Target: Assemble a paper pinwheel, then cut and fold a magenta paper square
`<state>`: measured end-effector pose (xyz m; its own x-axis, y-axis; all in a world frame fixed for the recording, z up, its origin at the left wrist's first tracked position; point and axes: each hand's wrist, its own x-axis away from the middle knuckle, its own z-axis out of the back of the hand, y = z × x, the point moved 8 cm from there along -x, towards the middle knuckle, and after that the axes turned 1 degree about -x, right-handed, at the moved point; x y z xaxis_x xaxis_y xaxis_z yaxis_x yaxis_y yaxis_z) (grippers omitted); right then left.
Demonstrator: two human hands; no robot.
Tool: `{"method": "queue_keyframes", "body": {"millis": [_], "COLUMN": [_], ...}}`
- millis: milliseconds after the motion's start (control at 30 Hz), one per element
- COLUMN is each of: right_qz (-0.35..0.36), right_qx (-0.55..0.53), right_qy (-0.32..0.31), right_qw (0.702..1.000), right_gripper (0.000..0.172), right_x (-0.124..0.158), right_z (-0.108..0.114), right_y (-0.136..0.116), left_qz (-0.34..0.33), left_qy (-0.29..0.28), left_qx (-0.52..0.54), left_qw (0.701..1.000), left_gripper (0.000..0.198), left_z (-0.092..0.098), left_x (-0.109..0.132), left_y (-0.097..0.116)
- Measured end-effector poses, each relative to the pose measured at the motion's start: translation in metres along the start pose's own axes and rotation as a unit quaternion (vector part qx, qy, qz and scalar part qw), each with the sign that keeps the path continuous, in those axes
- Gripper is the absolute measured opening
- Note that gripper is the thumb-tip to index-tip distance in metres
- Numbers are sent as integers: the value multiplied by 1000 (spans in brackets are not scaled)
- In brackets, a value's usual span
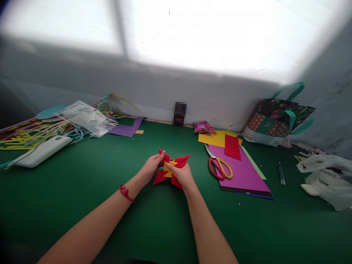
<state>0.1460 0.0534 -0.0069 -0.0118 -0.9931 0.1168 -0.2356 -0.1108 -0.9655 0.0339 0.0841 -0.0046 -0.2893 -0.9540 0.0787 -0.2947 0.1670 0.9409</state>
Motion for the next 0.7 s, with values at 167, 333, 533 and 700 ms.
{"method": "queue_keyframes", "body": {"millis": [167,333,533,700], "right_qz": [-15,-49,13,-34], "right_qx": [3,8,126,151], "right_qy": [5,30,36,-72], "right_qw": [1000,998,991,985], "right_gripper": [31,40,36,35], "right_x": [1,-1,-10,-6], "right_z": [-1,2,39,36], "right_y": [0,-3,-21,-11], "left_qz": [-11,18,82,91], "left_qy": [10,24,5,0], "left_qx": [-50,-34,-11,-27], "left_qw": [999,999,997,995], "left_gripper": [41,43,42,42], "left_z": [4,11,20,25], "left_x": [-1,-1,-1,-2], "left_y": [7,4,-7,-12]}}
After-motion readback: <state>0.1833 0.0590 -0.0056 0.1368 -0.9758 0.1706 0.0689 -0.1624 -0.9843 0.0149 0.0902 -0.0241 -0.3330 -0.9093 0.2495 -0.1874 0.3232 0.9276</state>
